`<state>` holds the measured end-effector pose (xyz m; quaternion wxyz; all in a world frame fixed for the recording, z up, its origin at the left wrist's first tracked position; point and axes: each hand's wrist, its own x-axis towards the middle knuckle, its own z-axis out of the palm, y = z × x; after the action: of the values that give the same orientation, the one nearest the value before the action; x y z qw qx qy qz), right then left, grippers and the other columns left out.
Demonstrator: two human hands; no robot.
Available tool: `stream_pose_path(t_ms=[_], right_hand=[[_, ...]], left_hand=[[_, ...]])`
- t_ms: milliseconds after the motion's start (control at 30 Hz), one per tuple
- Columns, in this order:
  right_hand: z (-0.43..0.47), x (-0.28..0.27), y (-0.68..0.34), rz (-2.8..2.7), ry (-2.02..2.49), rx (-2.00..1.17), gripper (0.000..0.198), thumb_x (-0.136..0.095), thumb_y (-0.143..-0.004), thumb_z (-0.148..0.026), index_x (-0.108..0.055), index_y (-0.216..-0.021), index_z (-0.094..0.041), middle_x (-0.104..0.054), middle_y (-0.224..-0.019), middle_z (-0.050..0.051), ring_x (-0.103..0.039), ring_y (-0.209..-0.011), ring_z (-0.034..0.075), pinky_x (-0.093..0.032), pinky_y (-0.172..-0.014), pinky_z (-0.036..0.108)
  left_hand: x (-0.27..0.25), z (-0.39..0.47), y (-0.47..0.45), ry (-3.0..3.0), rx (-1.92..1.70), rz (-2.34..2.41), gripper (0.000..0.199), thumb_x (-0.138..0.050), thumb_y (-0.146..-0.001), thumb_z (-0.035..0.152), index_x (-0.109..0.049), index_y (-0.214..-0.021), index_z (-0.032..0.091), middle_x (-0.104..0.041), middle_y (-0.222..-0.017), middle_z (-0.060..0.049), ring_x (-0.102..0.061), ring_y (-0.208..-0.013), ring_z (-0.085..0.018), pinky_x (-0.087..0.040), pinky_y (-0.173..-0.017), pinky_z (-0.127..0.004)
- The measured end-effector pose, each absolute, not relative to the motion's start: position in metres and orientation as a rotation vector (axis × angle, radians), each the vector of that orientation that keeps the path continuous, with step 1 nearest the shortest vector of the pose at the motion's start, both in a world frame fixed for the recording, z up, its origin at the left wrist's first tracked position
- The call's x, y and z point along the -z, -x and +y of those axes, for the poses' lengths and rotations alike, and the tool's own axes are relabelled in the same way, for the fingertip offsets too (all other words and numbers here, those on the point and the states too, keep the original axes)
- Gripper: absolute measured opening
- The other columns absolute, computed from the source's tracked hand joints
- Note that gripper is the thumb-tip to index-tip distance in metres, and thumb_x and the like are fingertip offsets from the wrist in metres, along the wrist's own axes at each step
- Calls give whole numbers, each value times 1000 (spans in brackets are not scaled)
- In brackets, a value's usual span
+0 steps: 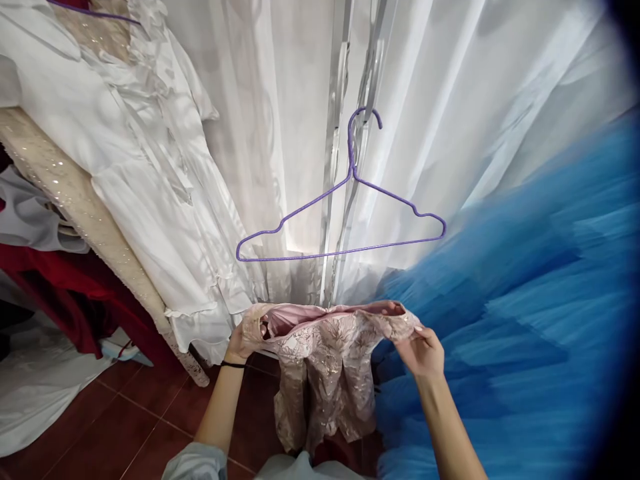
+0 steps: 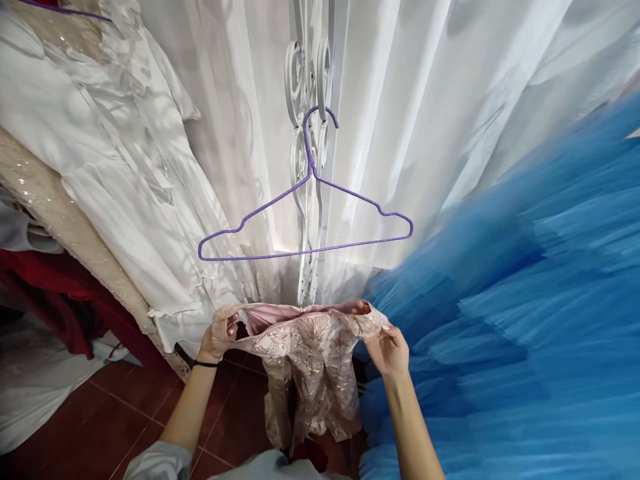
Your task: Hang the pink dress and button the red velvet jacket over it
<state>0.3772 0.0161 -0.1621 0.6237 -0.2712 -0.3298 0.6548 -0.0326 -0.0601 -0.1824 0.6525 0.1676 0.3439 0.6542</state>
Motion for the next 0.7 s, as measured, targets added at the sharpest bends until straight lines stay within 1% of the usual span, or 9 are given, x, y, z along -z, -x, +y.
stream_pose_path(t_ms=[33, 100, 200, 300, 400, 500, 567, 633, 700], right_hand=[[14, 148, -372, -807, 616, -1494, 37, -67, -66, -36, -77, -100, -25, -76, -111, 7, -68, -113, 30, -53, -105, 50], [9, 128, -362, -950, 672, -1467, 36, -71, -66, -33, -78, -101, -24, -74, -114, 7, -68, -114, 29, -54, -104, 46], [6, 111, -353, -1193, 762, -1381, 33, -73, -73, -37, -79, -102, -22, -73, -118, 8, -67, -115, 29, -56, -99, 41], [7, 98, -354, -1411, 718, -1192, 35, -69, -81, -42, -77, -110, -24, -71, -122, 8, -66, -118, 28, -55, -101, 40], [8, 85, -348, -1617, 689, -949, 30, -72, -77, -36, -79, -104, -23, -74, -116, 8, -68, -113, 28, -54, -102, 41], [10, 79, -323, -1451, 749, -752, 21, -73, -69, -30, -80, -87, -20, -78, -94, 6, -72, -95, 29, -59, -89, 42], [13, 79, -303, -1230, 782, -684, 19, -73, -67, -27, -79, -83, -19, -77, -84, 4, -72, -89, 28, -60, -87, 42], [17, 80, -291, -1098, 753, -698, 26, -73, -68, -26, -77, -92, -18, -77, -91, 5, -72, -95, 27, -58, -94, 43], [19, 81, -289, -1022, 686, -767, 35, -74, -71, -27, -75, -105, -19, -75, -109, 6, -71, -105, 26, -54, -102, 43]], left_hand=[[176, -63, 32, -416, -1515, 814, 13, -73, -62, 17, -69, -75, 15, -70, -67, -3, -54, -45, -12, -45, -41, -23], [165, -69, 29, -483, -1581, 874, 18, -79, -55, 15, -70, -71, 14, -68, -63, -4, -55, -45, -13, -47, -42, -24], [141, -72, 28, -582, -1733, 934, 27, -86, -45, 12, -72, -68, 16, -73, -71, -4, -66, -62, -17, -56, -59, -26], [106, -65, 41, -674, -1902, 973, 30, -88, -48, 15, -77, -76, 18, -76, -80, -3, -71, -75, -21, -59, -70, -29], [68, -48, 56, -804, -2158, 1034, 33, -87, -51, 18, -79, -83, 17, -78, -86, -4, -73, -82, -22, -60, -79, -32], [37, -22, 62, -1023, -2343, 1071, 36, -86, -54, 21, -79, -89, 17, -78, -93, -6, -73, -92, -23, -58, -90, -34], [21, -4, 62, -1154, -2310, 1097, 36, -86, -55, 25, -79, -89, 17, -78, -93, -7, -73, -94, -24, -58, -90, -34], [7, 10, 59, -1266, -2229, 1136, 38, -87, -53, 26, -79, -89, 16, -78, -92, -8, -73, -93, -25, -58, -87, -34], [-7, 17, 55, -1342, -2163, 1131, 42, -88, -53, 30, -79, -92, 15, -77, -94, -9, -72, -92, -25, -58, -84, -34]])
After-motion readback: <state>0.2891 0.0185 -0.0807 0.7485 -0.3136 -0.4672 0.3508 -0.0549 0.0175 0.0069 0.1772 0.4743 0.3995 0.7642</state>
